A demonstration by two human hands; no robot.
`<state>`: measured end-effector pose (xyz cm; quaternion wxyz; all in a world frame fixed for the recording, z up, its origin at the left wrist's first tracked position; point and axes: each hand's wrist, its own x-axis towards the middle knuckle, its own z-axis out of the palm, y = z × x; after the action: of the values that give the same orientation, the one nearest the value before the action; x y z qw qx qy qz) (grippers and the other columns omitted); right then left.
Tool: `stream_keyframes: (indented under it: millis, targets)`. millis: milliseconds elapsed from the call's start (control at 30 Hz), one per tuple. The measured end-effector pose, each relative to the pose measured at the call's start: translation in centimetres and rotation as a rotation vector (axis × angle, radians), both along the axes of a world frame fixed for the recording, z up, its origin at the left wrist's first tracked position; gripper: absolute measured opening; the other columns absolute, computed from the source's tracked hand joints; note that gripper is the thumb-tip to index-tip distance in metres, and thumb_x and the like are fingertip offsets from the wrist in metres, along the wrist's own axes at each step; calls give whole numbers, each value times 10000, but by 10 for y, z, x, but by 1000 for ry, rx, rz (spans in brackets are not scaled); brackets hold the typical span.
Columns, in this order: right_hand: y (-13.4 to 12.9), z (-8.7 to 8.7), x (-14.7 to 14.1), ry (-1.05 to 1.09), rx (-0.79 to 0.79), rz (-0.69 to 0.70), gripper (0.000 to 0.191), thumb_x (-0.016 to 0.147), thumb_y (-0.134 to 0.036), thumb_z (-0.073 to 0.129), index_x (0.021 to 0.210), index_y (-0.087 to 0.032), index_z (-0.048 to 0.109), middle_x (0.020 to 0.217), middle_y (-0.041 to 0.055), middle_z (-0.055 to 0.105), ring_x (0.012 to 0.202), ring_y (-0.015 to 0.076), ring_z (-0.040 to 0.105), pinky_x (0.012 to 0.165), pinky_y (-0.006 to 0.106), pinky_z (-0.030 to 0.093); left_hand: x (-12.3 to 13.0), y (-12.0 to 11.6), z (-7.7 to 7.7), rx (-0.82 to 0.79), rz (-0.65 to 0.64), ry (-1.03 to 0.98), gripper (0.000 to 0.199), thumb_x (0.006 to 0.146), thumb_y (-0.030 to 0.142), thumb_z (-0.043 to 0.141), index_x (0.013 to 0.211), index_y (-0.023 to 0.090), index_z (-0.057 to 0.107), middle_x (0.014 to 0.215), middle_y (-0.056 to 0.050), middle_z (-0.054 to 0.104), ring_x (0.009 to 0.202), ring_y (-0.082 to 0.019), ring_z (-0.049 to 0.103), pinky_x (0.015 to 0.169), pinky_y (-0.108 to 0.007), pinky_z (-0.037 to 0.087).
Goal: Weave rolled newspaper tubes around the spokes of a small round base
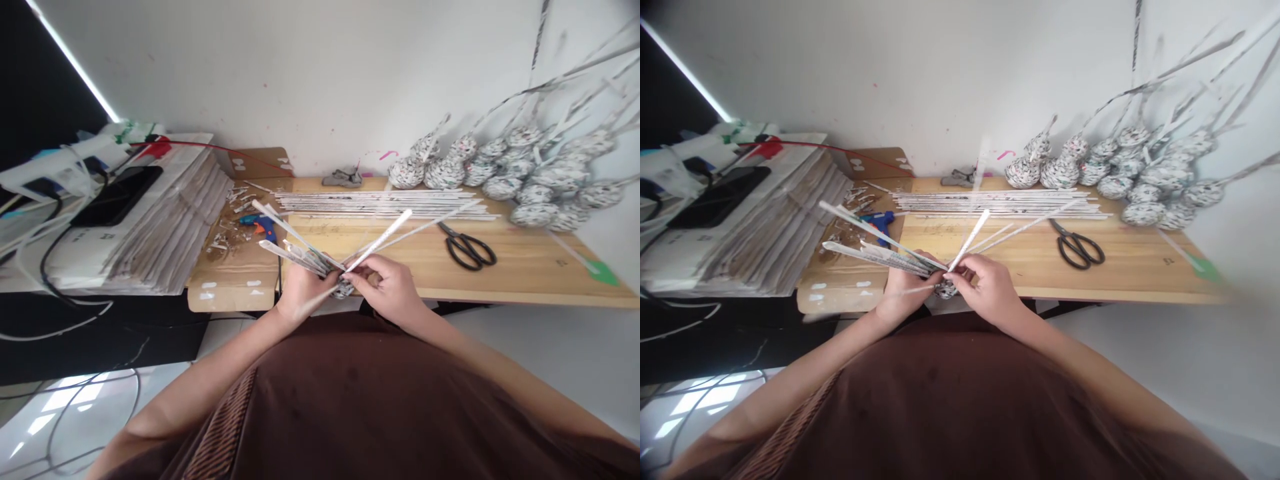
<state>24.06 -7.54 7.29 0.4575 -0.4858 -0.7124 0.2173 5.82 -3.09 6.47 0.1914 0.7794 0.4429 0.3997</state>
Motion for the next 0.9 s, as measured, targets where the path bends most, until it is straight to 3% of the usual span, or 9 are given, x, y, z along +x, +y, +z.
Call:
stream_keyframes:
  millis: [133, 233, 333, 400, 467, 600, 700, 900]
  targets:
    - [0, 1, 0, -4, 175, 60, 74, 889, -225, 699, 942, -244, 748, 951, 57, 772, 849, 195, 721, 778, 335, 581, -1, 1, 2, 1, -43, -11, 80, 782, 127, 717, 738, 192, 702, 731, -13, 721, 716, -170, 688, 719, -291, 558]
    - [-1, 4, -1, 7, 248, 245, 127, 910, -194, 670, 970, -252, 765, 912, 53, 788, 846, 192, 724, 806, 353, 587, 0, 1, 4, -34, -35, -17, 73, 794, 128, 704, 751, 186, 697, 744, -21, 725, 721, -175, 694, 706, -292, 557]
    - [-1, 10, 0, -18, 189, 480, 130, 921, -209, 671, 989, -255, 772, 877, 41, 795, 833, 186, 703, 795, 353, 575, 0, 1, 3, -51, -23, -4, 77, 800, 130, 693, 749, 187, 688, 746, -22, 726, 711, -176, 697, 683, -288, 550]
    - [-2, 13, 2, -32, 119, 553, 112, 906, -242, 702, 988, -256, 777, 891, 38, 797, 864, 191, 692, 822, 359, 566, 0, 1, 2, -25, -13, 20, 80, 802, 135, 694, 745, 190, 683, 743, -21, 722, 715, -179, 696, 692, -294, 549]
    - [-3, 12, 8, -6, 36, 462, 93, 901, -274, 709, 947, -244, 784, 895, 42, 793, 872, 201, 697, 835, 362, 565, -1, 1, 0, 26, -5, 53, 76, 807, 141, 695, 748, 188, 686, 748, -28, 718, 742, -192, 694, 727, -315, 550]
    - [-1, -5, 19, 119, -270, -1, 253, 927, -375, 641, 807, -189, 762, 733, 46, 756, 667, 196, 695, 602, 310, 559, -2, 1, -1, 61, -22, 108, 72, 832, 148, 675, 777, 182, 708, 771, -41, 721, 803, -216, 693, 793, -355, 551]
    - [3, -16, 19, 266, -412, -32, 264, 901, -409, 645, 934, -169, 749, 784, 51, 766, 611, 184, 688, 508, 285, 538, -1, 1, -1, 66, -26, 128, 78, 837, 147, 668, 791, 187, 716, 784, -41, 727, 811, -218, 698, 809, -363, 558]
    - [5, -9, 6, 122, -240, -67, 186, 898, -297, 648, 1000, -191, 761, 893, 52, 799, 797, 199, 748, 706, 299, 571, 0, 0, 0, 90, -20, 106, 117, 829, 127, 681, 878, 209, 748, 856, -33, 754, 832, -211, 719, 832, -360, 585]
